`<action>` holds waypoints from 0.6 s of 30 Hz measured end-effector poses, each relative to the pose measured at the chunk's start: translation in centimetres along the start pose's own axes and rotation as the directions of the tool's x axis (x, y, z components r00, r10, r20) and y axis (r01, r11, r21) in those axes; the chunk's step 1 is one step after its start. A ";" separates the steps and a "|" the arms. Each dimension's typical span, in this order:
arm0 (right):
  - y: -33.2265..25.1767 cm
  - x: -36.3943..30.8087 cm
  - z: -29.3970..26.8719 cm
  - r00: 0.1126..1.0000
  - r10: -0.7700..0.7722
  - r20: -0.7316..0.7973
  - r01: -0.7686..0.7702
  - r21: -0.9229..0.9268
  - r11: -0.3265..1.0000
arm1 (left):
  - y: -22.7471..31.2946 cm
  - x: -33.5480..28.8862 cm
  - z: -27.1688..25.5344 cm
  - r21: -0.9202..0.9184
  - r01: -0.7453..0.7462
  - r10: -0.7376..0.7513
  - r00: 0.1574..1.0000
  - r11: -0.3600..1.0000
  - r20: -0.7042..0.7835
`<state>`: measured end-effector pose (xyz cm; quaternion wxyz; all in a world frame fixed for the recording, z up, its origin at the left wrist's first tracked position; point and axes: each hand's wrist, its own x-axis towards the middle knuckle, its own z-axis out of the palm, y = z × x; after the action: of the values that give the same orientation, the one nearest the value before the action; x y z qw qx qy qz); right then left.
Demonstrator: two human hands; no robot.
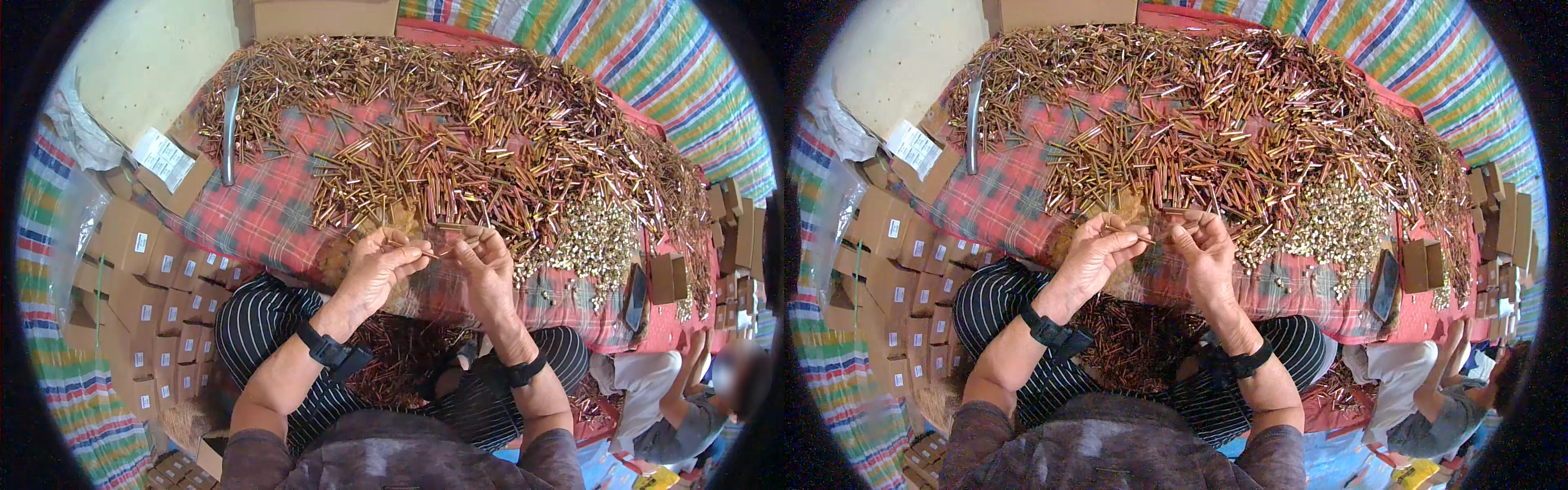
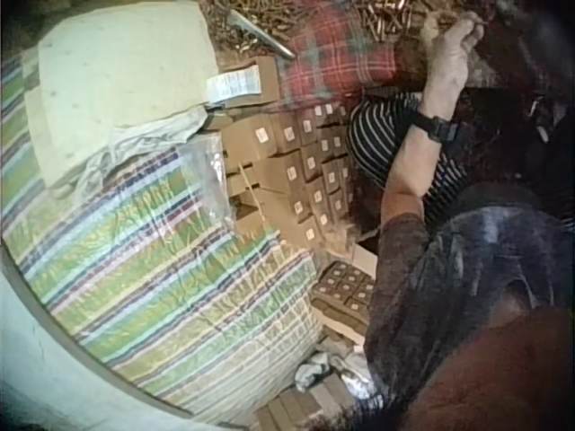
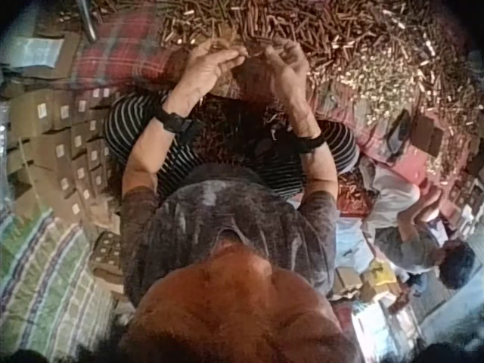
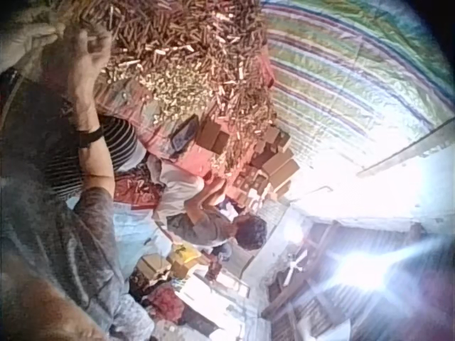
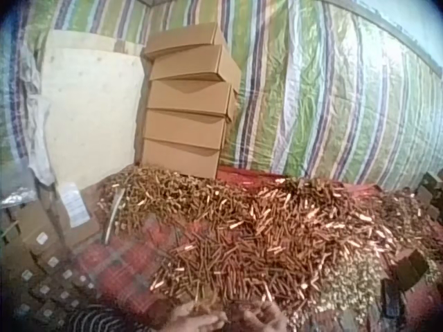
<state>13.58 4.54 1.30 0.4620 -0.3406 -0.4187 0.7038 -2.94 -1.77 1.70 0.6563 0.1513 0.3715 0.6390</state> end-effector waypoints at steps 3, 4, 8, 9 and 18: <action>-0.2 -0.4 0.5 1.000 -0.016 -0.021 0.016 0.007 1.000 | -0.1 -0.1 0.0 -0.029 -0.020 0.019 1.000 0.999 -0.012; -0.1 -0.4 0.5 1.000 -0.016 -0.022 0.016 0.007 1.000 | -0.2 -0.1 0.0 -0.043 -0.034 0.033 0.999 0.998 -0.012; 0.1 -0.8 0.8 0.998 0.048 -0.040 -0.042 0.135 0.990 | -0.3 -0.1 0.1 -0.071 -0.044 0.041 0.999 0.997 -0.035; 0.1 -0.9 1.0 0.998 0.044 -0.045 -0.037 0.145 0.989 | -0.3 -0.1 0.1 -0.069 -0.054 0.052 0.998 0.996 -0.032; 0.5 -1.0 0.4 0.998 -0.049 -0.037 0.040 -0.219 0.975 | -1.0 -0.4 -0.3 0.037 0.077 -0.077 0.997 0.996 0.001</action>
<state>13.45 3.35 1.11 0.4463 -0.3945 -0.4910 0.6357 -2.33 -2.36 0.95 0.6781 0.1496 0.3879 0.6061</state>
